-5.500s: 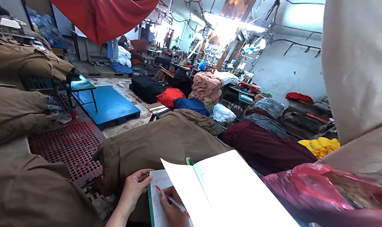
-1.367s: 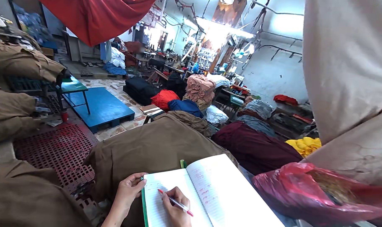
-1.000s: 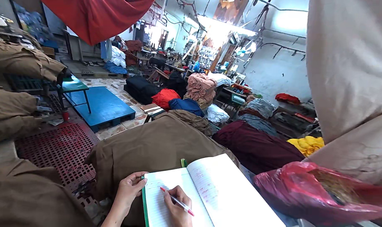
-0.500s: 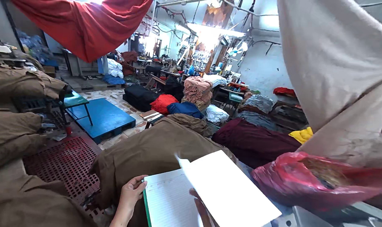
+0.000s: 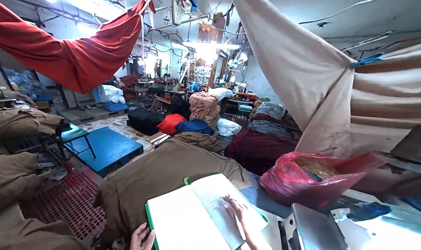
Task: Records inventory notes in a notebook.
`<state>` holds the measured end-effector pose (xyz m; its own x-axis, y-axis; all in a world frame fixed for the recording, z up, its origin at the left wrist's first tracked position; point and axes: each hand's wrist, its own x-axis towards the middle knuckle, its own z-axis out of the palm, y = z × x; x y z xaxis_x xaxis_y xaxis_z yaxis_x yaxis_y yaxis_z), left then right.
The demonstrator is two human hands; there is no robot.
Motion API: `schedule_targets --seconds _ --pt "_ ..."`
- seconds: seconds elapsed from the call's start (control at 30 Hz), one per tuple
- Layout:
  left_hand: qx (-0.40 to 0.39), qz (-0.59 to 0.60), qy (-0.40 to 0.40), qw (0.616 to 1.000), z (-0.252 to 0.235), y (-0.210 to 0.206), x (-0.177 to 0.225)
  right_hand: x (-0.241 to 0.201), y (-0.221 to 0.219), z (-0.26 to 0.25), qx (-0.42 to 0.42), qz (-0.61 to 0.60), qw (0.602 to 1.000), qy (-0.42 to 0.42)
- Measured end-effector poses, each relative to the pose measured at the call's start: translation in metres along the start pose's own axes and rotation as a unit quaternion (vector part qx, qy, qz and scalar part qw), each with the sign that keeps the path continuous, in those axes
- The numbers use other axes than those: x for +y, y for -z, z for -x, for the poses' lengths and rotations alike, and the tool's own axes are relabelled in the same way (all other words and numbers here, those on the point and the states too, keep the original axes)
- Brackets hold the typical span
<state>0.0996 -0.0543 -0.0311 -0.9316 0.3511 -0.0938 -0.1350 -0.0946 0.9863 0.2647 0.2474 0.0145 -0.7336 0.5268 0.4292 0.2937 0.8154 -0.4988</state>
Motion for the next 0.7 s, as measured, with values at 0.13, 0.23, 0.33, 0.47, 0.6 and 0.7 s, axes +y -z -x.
schedule_targets --seconds 0.13,0.23,0.33,0.47,0.6,0.7 --pt "0.008 0.033 0.106 0.994 -0.019 -0.005 0.022 -0.052 -0.01 -0.019 0.189 -0.147 0.969 0.066" --pt "0.002 0.002 0.121 0.993 -0.033 -0.007 0.025 -0.091 -0.032 -0.021 0.18 -0.244 0.952 0.052" --pt "-0.015 -0.029 0.097 0.995 -0.048 -0.005 0.021 -0.12 -0.056 -0.019 0.081 -0.356 0.931 -0.014" --pt "-0.025 0.006 0.079 0.997 -0.054 -0.001 0.011 -0.131 -0.088 -0.025 -0.009 -0.388 0.918 -0.082" --pt "-0.039 0.056 0.09 0.994 -0.051 0.005 0.008 -0.13 -0.113 -0.025 -0.001 -0.351 0.934 -0.06" --pt "-0.044 0.054 0.095 0.993 -0.053 0.006 0.007 -0.125 -0.124 -0.022 -0.001 -0.332 0.943 -0.038"
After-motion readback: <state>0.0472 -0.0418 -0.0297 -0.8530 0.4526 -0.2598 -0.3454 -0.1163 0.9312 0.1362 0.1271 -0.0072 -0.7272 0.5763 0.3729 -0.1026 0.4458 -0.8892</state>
